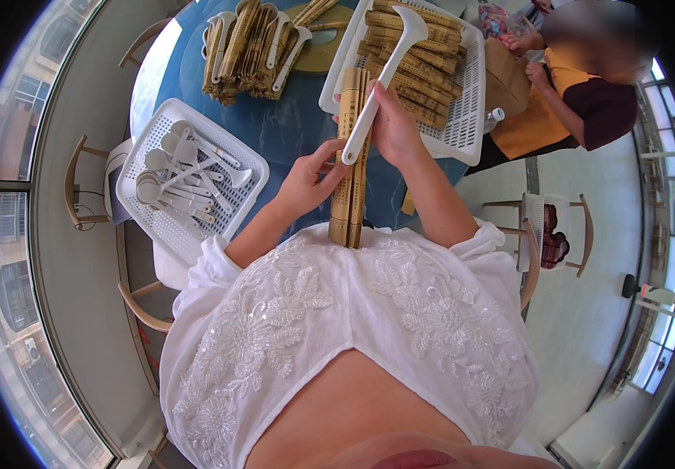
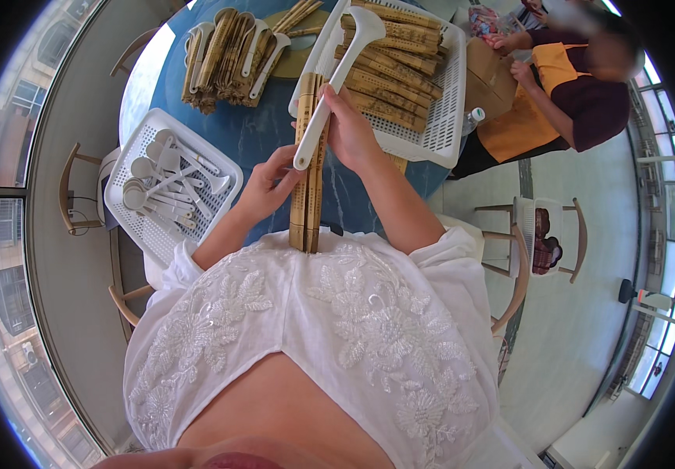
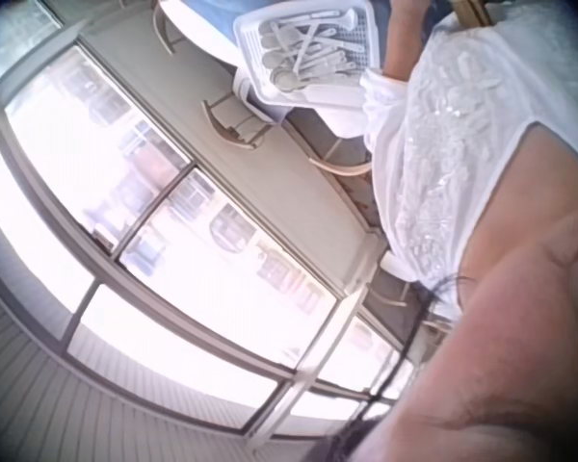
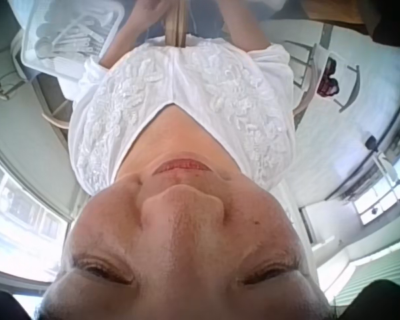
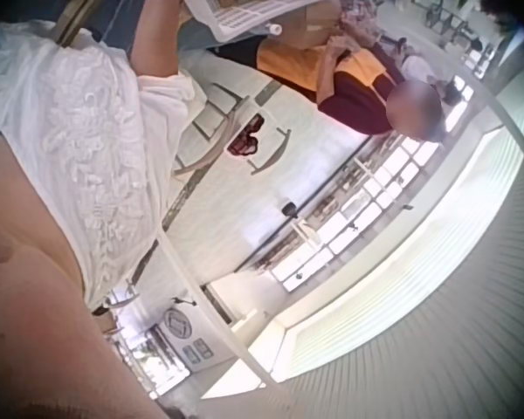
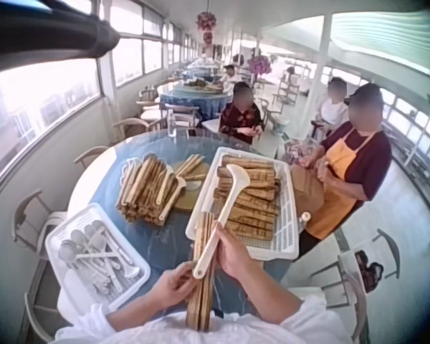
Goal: The person repeatedly picks up a white plastic spoon and a bundle of chopsticks, then wraps them together with a paper sleeve. The assembled sets are placed into a white basket on the table. The process is repeated multiple times throughout the clip.
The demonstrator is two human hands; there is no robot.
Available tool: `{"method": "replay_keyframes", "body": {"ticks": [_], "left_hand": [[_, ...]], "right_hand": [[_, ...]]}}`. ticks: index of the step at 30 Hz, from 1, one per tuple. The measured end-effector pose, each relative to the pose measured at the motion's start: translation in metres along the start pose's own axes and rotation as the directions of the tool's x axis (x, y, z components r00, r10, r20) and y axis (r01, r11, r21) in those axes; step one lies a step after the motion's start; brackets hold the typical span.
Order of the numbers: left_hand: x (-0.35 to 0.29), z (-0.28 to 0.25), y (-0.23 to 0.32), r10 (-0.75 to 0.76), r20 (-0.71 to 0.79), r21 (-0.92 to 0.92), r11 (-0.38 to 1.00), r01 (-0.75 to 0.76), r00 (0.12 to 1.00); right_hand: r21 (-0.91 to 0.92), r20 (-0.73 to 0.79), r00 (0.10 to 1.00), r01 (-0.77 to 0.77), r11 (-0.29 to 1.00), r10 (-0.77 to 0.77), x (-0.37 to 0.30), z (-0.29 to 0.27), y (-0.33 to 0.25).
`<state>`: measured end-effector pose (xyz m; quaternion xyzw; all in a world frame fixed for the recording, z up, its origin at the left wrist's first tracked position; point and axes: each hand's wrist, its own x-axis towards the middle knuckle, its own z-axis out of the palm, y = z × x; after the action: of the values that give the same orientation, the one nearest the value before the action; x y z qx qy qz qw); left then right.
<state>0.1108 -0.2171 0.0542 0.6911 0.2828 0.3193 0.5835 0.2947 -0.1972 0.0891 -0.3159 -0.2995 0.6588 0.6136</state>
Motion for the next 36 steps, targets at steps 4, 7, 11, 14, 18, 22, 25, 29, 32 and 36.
{"method": "replay_keyframes", "body": {"ticks": [4, 7, 11, 14, 18, 22, 25, 29, 32, 36], "left_hand": [[-0.004, 0.0, 0.022, -0.008, -0.065, 0.36, 0.933, 0.03, 0.998], [-0.003, -0.001, 0.029, 0.122, -0.096, 0.482, 0.874, -0.062, 0.988], [-0.002, -0.004, 0.038, 0.08, -0.082, 0.409, 0.912, -0.039, 0.993], [0.001, -0.001, 0.041, 0.065, -0.048, 0.448, 0.893, -0.037, 0.997], [0.007, 0.005, 0.055, -0.021, 0.029, 0.538, 0.843, 0.002, 0.999], [0.013, 0.001, 0.059, -0.016, 0.097, 0.564, 0.824, -0.042, 0.995], [0.02, -0.001, 0.059, 0.039, 0.144, 0.568, 0.815, -0.115, 0.989], [0.024, 0.008, 0.059, 0.056, 0.106, 0.626, 0.772, -0.11, 0.993], [0.022, 0.015, 0.057, 0.131, 0.083, 0.637, 0.755, -0.154, 0.988], [0.022, 0.021, 0.056, 0.165, 0.087, 0.637, 0.749, -0.182, 0.982]], "right_hand": [[-0.01, -0.039, 0.999, 0.008, 1.0, -0.008, 0.002, -0.002, 0.001], [-0.03, -0.035, 0.999, -0.016, 0.999, 0.015, 0.004, -0.005, 0.0], [-0.023, -0.05, 0.998, -0.04, 0.999, 0.039, 0.006, -0.004, 0.0], [-0.041, -0.071, 0.997, -0.046, 0.998, 0.043, 0.009, -0.007, 0.002], [-0.088, -0.046, 0.999, -0.03, 0.996, 0.026, 0.009, -0.018, 0.001], [-0.176, -0.079, 0.997, -0.04, 0.984, 0.026, 0.012, -0.019, 0.004], [-0.208, -0.137, 0.991, -0.036, 0.977, 0.008, 0.009, -0.021, 0.004], [-0.237, -0.159, 0.985, 0.024, 0.971, -0.063, 0.004, -0.012, -0.005], [-0.319, -0.114, 0.986, 0.079, 0.944, -0.121, 0.009, -0.028, 0.002], [-0.568, -0.084, 0.919, 0.273, 0.777, -0.384, 0.006, -0.031, 0.007]]}}
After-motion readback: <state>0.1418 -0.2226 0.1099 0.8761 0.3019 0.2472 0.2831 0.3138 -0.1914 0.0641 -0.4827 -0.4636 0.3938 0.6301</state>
